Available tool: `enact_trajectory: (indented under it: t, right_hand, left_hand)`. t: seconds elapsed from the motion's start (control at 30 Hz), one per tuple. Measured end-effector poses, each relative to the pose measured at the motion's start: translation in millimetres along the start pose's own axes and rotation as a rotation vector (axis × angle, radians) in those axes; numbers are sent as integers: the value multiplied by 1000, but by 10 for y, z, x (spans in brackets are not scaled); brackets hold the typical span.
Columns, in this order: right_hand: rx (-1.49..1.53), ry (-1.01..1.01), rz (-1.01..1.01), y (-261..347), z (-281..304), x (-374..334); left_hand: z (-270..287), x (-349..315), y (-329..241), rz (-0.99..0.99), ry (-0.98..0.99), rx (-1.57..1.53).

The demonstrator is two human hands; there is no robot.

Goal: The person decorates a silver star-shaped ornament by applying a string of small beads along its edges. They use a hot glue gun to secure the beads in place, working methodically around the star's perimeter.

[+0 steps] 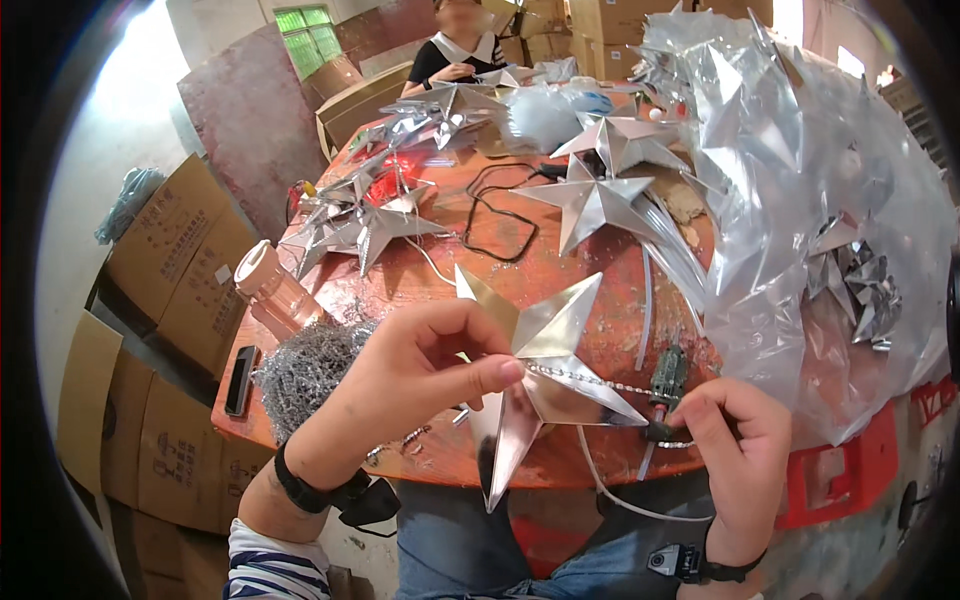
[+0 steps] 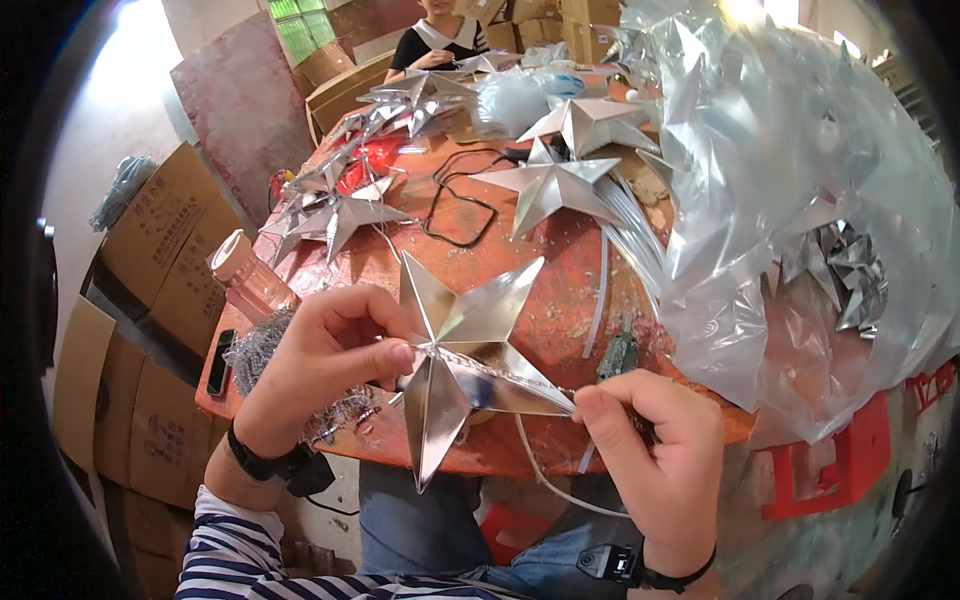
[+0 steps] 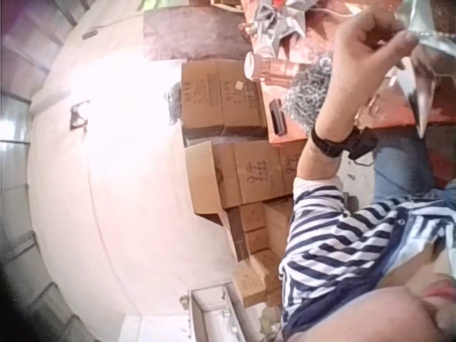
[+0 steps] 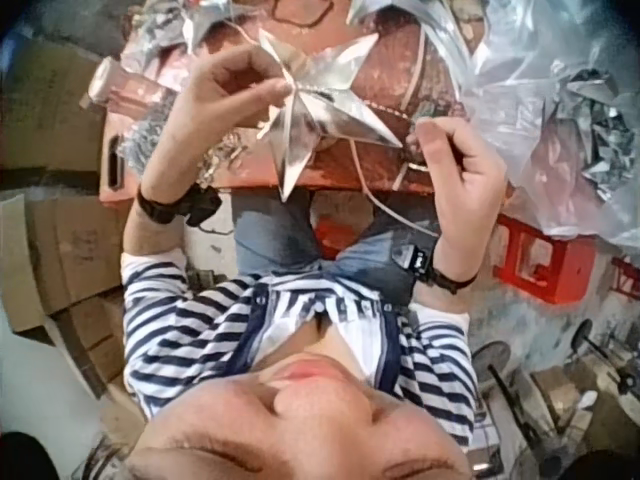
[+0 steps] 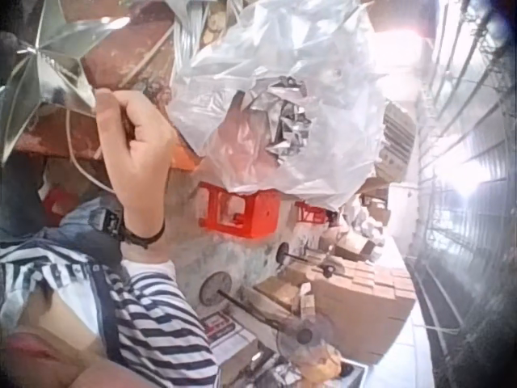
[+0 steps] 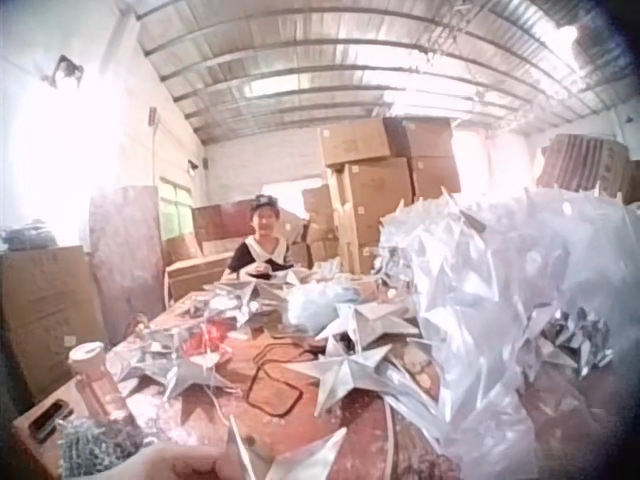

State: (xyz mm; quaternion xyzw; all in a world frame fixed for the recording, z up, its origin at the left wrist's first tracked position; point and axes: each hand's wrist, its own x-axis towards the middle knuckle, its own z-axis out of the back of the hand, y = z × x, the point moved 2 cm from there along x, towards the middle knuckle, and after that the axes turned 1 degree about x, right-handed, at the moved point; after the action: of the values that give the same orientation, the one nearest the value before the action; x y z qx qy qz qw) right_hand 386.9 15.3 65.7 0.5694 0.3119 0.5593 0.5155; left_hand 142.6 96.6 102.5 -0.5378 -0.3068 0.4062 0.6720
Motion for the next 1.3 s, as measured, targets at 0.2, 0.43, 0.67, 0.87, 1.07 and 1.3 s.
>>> enact_trajectory:
  t: [0.2, 0.43, 0.67, 0.87, 1.07, 1.3]
  right_hand:
    - [-2, 28, 8, -125, 1, 63]
    - [144, 41, -141, -197, 7, -22]
    - [-97, 104, 80, -140, -72, -58]
    - [-117, 35, 78, -122, -126, -55]
    - [-101, 45, 10, -174, -97, -35]
    - [-77, 42, -21, -261, -90, -17]
  left_hand:
    - [21, -13, 23, 43, -7, -84]
    - [8, -15, 105, 45, -45, -27]
    - [48, 182, 143, 117, -82, 425]
    - [82, 221, 179, 120, -95, 541]
    - [37, 306, 227, 139, -56, 496]
    - [127, 353, 293, 267, 33, 217]
